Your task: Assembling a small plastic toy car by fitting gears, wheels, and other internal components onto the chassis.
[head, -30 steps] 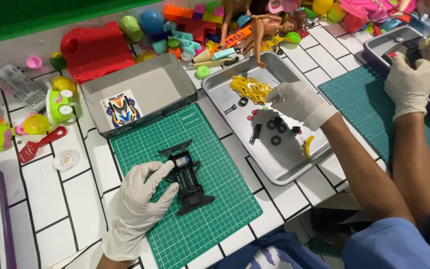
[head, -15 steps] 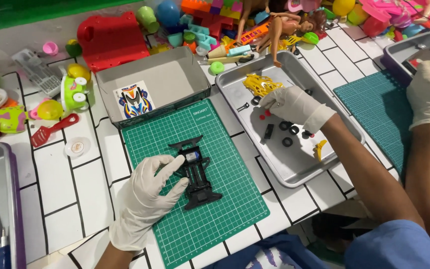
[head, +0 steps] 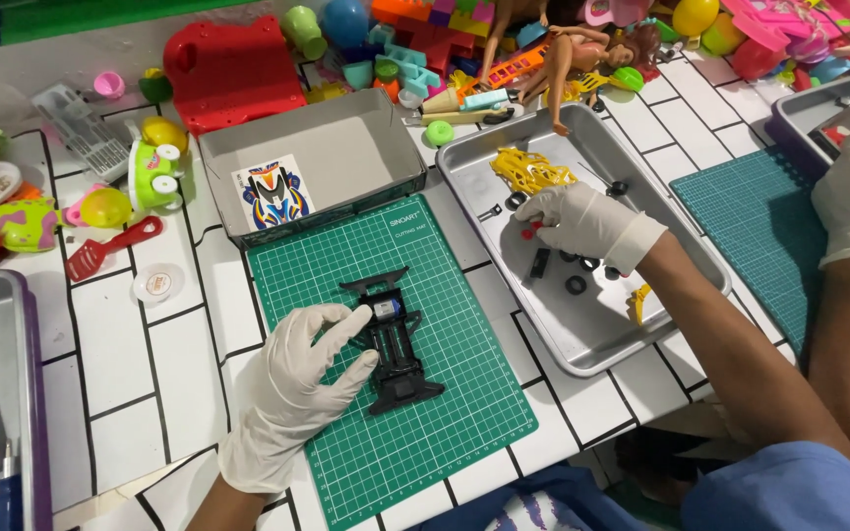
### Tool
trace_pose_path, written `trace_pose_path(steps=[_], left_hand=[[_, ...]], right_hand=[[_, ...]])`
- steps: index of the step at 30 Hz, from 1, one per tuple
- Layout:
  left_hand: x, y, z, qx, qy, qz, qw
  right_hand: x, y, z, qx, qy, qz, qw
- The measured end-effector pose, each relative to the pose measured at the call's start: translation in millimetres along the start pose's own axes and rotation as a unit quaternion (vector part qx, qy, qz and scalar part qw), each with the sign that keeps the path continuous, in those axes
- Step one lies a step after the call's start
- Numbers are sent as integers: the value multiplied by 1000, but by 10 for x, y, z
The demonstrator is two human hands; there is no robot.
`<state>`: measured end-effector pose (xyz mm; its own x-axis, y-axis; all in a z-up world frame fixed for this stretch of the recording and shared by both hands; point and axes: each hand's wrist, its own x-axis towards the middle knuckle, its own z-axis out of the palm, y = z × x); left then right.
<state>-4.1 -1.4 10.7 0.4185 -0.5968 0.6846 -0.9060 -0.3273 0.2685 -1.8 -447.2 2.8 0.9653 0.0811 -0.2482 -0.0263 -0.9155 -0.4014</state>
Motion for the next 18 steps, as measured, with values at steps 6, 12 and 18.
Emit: trace_pose_path(steps=[6,12,18], left_hand=[[-24,-4,13,0,-4,-14,1000],[30,-29,24,-15,35,-5,999],[36,-22,-15,-9,46,-9,999]], right_hand=[[55,54,92,-67,20,-31,997],[26,31,97,83,75,-50,992],[24,48,98,82,72,-61,992]])
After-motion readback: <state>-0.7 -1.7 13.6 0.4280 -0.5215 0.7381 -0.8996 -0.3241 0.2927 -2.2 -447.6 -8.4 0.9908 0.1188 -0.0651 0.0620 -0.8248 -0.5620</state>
